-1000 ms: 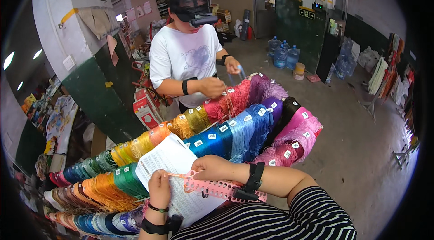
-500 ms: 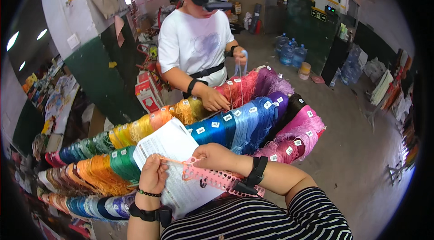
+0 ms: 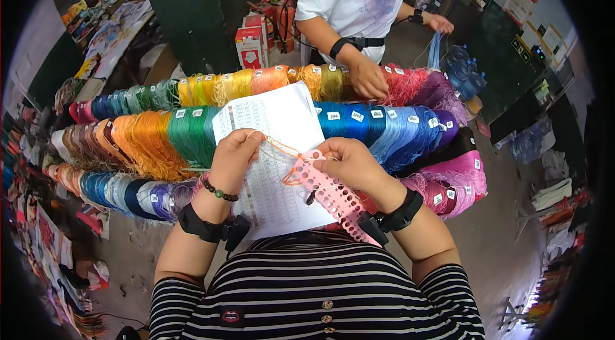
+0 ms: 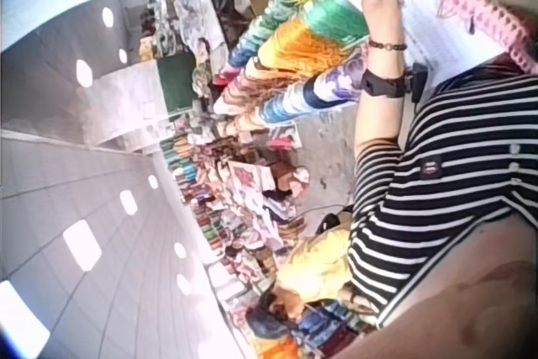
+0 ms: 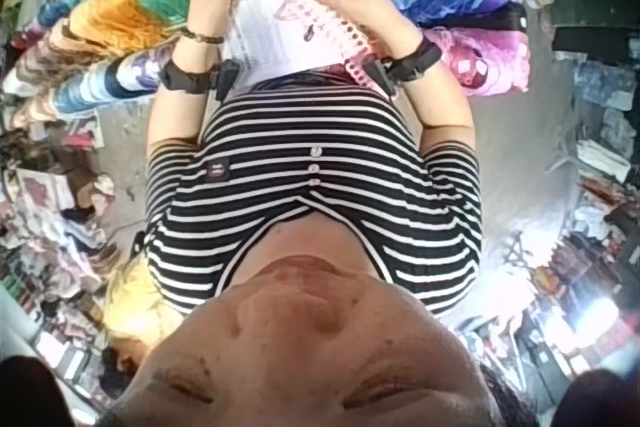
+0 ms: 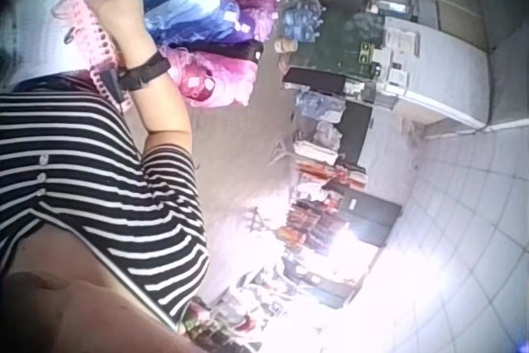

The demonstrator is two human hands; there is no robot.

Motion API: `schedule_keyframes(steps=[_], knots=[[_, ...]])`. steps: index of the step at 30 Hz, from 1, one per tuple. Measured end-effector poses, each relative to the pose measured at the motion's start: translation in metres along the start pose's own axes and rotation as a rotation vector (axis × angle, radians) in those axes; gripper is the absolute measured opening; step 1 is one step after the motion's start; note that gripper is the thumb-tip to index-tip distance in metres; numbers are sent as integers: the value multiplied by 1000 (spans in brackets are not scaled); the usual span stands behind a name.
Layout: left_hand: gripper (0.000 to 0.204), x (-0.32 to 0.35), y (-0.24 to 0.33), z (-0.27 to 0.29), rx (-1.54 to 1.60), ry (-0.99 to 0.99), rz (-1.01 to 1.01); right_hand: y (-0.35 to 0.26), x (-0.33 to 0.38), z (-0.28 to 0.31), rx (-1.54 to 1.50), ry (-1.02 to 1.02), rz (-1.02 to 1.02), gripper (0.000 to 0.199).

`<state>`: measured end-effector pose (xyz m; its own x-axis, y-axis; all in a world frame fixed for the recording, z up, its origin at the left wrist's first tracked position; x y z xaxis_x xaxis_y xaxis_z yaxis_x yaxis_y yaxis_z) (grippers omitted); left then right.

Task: The person threads several strands of embroidery floss through a pink organizer by hand before walking to a storage area. There, they consult a printed list and pull additional strands of colored floss from large hanging bundles to add to the organizer.

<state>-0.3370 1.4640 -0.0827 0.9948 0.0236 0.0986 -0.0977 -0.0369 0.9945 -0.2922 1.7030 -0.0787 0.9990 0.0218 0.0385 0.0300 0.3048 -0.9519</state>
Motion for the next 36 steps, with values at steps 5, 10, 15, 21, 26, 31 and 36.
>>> schedule_keyframes(steps=[5,10,15,21,26,31,36], knots=[[19,3,-4,0,57,-34,86,1,4,-2,-30,-5,-24,19],[21,-5,-8,11,-205,2,-169,6,3,-3,-61,9,22,20],[21,-12,7,26,-496,-35,-303,10,2,2,45,36,7,20],[23,-5,-3,15,187,-150,29,11,2,-2,-26,18,-6,22],[13,5,-8,6,436,-212,241,6,5,-1,2,27,5,22],[7,3,-8,11,207,-207,116,4,6,0,-64,31,-26,20],[9,7,0,5,-503,91,-353,-7,10,0,-66,19,-38,20]])
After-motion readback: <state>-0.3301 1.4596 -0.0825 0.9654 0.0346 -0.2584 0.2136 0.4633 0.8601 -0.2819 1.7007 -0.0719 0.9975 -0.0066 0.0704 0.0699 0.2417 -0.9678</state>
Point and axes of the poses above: each hand's wrist, its own x-axis away from the middle knuckle, its own z-axis out of the back of the hand, y = z × x, the point moved 3 cm from there along -x, towards the middle knuckle, and after that the axes turned 12 degrees about y, right-handed, at the moved point
